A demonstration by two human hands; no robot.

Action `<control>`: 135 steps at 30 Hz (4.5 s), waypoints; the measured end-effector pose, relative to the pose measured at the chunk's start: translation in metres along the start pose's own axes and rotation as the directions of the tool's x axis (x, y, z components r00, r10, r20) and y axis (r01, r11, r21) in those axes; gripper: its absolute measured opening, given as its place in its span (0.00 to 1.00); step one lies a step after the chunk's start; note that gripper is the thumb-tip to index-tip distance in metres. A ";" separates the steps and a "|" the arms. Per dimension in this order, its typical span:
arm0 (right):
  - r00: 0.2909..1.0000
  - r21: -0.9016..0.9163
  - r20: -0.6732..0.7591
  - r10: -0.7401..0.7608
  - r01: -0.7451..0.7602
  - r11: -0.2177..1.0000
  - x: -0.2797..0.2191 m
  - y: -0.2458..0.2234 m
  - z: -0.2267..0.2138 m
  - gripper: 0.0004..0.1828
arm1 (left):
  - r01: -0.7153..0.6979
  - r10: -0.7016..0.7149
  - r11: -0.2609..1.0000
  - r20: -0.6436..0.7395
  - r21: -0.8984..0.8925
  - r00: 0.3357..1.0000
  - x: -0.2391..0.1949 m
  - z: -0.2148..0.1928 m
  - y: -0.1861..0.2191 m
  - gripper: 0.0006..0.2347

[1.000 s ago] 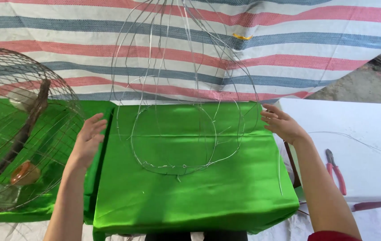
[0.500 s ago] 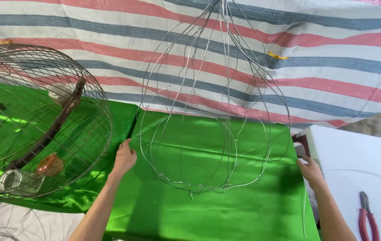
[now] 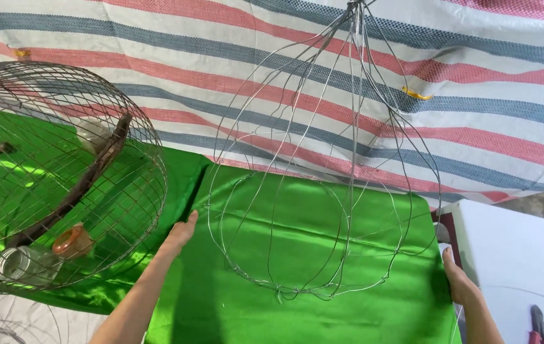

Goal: The person uses wire cutters to trim a piece of wire and then attaches it to a wire mesh structure. They proceed to twist and secure the wire around the frame of the cage by hand, shaping the structure.

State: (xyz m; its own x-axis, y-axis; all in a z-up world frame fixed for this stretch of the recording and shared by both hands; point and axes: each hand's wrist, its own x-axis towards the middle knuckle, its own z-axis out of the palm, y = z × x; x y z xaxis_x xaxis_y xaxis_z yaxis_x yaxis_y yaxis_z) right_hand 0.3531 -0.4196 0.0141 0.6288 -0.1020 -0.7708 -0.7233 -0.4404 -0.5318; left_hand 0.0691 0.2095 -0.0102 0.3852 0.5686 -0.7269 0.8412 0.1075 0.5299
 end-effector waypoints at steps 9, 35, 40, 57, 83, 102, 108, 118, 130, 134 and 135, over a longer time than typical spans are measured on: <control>0.995 -0.135 -0.070 -0.065 0.055 0.989 0.011 0.009 0.004 0.45 | 0.005 -0.008 0.998 -0.048 -0.066 0.999 -0.014 0.003 0.006 0.41; 0.989 -0.068 -0.148 -0.029 0.019 0.998 0.041 -0.006 0.000 0.59 | -0.027 0.021 0.998 -0.093 -0.060 0.995 0.008 0.011 0.047 0.40; 0.995 -0.099 -0.093 -0.033 0.024 0.995 0.052 -0.010 -0.004 0.55 | -0.030 0.028 0.999 -0.105 -0.015 0.994 0.009 0.014 0.055 0.40; 0.677 -0.418 -0.123 -0.725 0.627 0.657 0.008 -0.068 0.013 0.31 | -0.501 0.524 0.849 -0.136 0.169 0.841 -0.060 0.006 0.073 0.26; 0.596 -0.122 0.714 -0.368 0.624 0.772 -0.123 0.038 0.199 0.20 | -0.539 0.531 0.810 0.103 0.231 0.841 -0.142 0.095 -0.005 0.13; 0.587 -0.203 0.480 -0.651 0.797 0.569 -0.206 0.051 0.288 0.21 | -0.523 0.601 0.678 0.021 0.517 0.799 -0.158 0.079 -0.008 0.10; 0.445 -0.275 0.424 -0.789 0.893 0.356 -0.156 0.066 0.312 0.20 | -0.603 0.650 0.674 0.046 0.427 0.759 -0.164 0.070 -0.009 0.11; 0.391 -0.473 0.444 -0.806 0.866 0.160 -0.108 0.071 0.320 0.16 | -0.728 0.626 0.490 0.388 0.480 0.677 -0.195 0.102 -0.004 0.14; 0.420 -0.509 0.519 -0.744 0.851 0.126 -0.103 0.067 0.312 0.26 | -0.749 0.705 0.401 0.344 0.528 0.620 -0.139 0.157 -0.022 0.17; 0.427 -0.493 0.531 -0.731 0.858 0.143 -0.101 0.066 0.314 0.22 | -0.755 0.693 0.462 0.342 0.465 0.635 -0.121 0.159 -0.020 0.13; 0.428 -0.492 0.531 -0.731 0.858 0.144 -0.101 0.067 0.313 0.22 | -0.755 0.692 0.462 0.342 0.465 0.635 -0.117 0.161 -0.022 0.13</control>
State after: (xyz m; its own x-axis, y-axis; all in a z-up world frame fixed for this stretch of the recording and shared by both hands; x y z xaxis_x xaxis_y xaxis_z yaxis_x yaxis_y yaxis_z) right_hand 0.1518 -0.1595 -0.0541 0.6463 0.7524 -0.1271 0.5760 -0.5903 -0.5654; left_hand 0.0669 0.0096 -0.0071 0.9571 0.1562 -0.2442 0.2745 -0.7590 0.5904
